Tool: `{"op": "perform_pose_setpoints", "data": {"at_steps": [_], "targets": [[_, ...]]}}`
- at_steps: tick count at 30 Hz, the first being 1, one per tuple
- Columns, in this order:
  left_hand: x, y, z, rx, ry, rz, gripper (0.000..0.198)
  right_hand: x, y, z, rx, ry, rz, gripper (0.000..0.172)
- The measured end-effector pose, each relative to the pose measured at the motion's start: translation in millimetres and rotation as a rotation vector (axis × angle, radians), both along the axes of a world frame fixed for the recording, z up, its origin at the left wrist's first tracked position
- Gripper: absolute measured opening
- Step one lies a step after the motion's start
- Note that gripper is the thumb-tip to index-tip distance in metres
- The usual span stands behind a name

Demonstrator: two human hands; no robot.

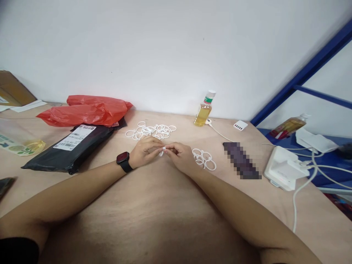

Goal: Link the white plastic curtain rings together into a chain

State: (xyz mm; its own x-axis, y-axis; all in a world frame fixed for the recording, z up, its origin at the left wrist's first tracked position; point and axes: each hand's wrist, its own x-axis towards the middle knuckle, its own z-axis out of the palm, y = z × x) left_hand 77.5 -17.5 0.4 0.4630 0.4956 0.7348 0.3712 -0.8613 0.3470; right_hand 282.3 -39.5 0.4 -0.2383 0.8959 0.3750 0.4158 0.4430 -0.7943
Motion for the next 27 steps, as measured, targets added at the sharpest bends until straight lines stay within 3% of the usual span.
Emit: {"op": "perform_pose_setpoints", "data": {"at_steps": [8,11,13,15,18,22,24,27], "targets": [[3.6,-4.0,-1.9,-0.035,-0.071,-0.073,0.016,1.1,-1.4,2.0,-0.029,0.018,0.1,0.026],[2.6,-0.4,-4.4,-0.058,-0.089,-0.019,0.014,1.0,1.7,0.2,-0.096,0.069,0.073,0.026],[0.2,3.5,-6.0,-0.099,-0.075,0.088,0.016,2.9,4.7,0.5,-0.083,0.05,-0.02,0.025],[-3.2,7.5,-7.7,-0.151,-0.01,0.238,0.018,7.1,8.3,2.7,0.003,-0.074,-0.126,0.021],[-7.8,12.0,-10.4,-0.238,0.148,0.456,0.019,15.9,13.9,8.6,0.184,-0.458,-0.189,0.014],[-9.2,13.3,-11.9,-0.307,0.308,0.561,0.016,22.2,16.6,17.8,0.208,-0.96,-0.181,0.022],[-8.3,12.1,-11.1,-0.301,0.338,0.557,0.012,20.7,14.2,20.4,0.189,-1.018,-0.187,0.034],[-6.4,8.2,-8.3,-0.266,0.326,0.51,0.012,14.1,8.9,18.5,0.243,-0.872,-0.167,0.029]]}}
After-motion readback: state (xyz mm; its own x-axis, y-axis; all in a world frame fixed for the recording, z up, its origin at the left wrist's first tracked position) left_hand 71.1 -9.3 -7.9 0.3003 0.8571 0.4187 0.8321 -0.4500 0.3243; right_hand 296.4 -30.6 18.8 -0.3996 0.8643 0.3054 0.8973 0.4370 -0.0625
